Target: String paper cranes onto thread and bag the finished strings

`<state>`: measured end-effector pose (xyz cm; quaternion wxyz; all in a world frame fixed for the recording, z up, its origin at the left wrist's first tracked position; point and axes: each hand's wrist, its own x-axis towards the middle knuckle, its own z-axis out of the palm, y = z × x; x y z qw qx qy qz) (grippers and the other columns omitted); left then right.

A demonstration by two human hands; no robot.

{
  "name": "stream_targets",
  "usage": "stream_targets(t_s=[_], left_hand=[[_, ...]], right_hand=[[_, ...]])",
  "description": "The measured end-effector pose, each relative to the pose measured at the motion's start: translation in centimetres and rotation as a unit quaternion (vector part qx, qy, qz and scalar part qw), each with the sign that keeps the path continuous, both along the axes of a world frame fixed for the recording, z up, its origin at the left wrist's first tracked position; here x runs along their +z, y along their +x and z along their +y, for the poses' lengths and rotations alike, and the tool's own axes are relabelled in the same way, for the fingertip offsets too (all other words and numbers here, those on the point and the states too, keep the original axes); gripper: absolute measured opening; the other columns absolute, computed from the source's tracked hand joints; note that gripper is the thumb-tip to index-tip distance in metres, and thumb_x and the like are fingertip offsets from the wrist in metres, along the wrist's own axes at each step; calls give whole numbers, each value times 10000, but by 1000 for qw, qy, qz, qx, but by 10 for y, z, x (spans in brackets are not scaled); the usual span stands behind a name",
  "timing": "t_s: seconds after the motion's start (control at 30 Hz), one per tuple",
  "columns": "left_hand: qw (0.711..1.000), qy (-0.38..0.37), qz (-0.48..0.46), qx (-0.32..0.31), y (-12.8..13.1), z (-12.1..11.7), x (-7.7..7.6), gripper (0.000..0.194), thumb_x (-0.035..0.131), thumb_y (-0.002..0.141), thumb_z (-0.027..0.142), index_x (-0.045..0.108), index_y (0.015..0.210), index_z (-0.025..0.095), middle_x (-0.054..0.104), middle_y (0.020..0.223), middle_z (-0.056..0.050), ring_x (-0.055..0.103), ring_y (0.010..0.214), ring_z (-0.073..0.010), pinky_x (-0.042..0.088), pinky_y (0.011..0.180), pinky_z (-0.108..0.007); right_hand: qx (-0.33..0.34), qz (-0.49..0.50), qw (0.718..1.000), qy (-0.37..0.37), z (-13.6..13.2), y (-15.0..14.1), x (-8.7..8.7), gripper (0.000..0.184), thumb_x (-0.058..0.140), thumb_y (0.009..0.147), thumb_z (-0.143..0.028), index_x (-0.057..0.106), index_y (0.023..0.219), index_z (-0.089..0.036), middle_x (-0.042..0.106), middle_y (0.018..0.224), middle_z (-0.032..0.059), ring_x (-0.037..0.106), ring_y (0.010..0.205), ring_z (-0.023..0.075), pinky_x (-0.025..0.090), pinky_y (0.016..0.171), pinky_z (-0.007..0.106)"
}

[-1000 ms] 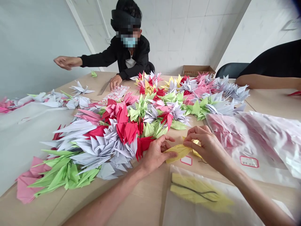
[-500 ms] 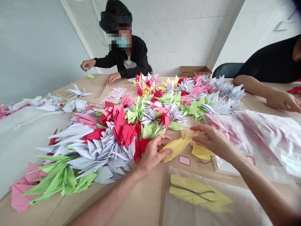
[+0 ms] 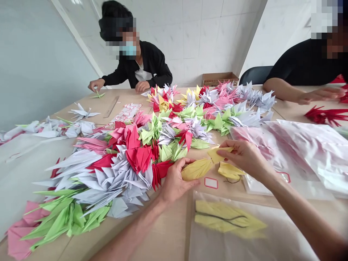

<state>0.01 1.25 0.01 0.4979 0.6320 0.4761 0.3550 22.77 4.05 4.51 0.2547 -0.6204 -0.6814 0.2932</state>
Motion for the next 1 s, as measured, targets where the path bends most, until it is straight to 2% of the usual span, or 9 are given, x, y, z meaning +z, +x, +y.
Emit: stream_targets(t_s=[0.23, 0.43, 0.53, 0.7, 1.0], left_hand=[[999, -24, -32, -4, -3, 3, -2, 519, 742, 658, 290, 524, 1116, 180, 613, 1074, -55, 588, 965, -194, 483, 789, -259], [999, -27, -43, 9, -2, 3, -3, 537, 752, 650, 303, 523, 1119, 175, 608, 1073, -57, 581, 962, -190, 481, 779, -254], [999, -27, -40, 7, -2, 3, 0, 529, 741, 663, 304, 521, 1122, 163, 610, 1072, -64, 581, 944, -188, 478, 772, -255], [999, -29, -43, 3, -4, 2, 4, 534, 729, 671, 301, 519, 1139, 152, 615, 1078, -70, 580, 951, -196, 476, 768, -252], [999, -34, -29, 10, -2, 1, 2, 512, 736, 636, 248, 550, 1107, 169, 632, 1049, -59, 598, 936, -201, 488, 753, -256]], right_hand=[[-22, 64, 998, 0, 1, 5, 1, 252, 568, 767, -407, 685, 815, -189, 673, 630, 28, 596, 554, 158, 427, 521, 247], [0, 100, 995, -13, -2, 6, 8, 229, 575, 769, -411, 687, 791, -212, 668, 636, 35, 599, 573, 171, 430, 502, 258], [9, 97, 995, -36, -2, 6, 10, 191, 574, 774, -390, 673, 774, -227, 680, 689, 32, 610, 613, 175, 446, 550, 269], [-4, 73, 997, -26, -2, 8, 9, 157, 576, 769, -368, 657, 734, -239, 661, 652, 15, 612, 604, 174, 453, 590, 281], [-11, 83, 996, -12, -3, 6, 9, 214, 577, 767, -423, 674, 771, -232, 656, 624, 31, 595, 578, 176, 417, 499, 265]])
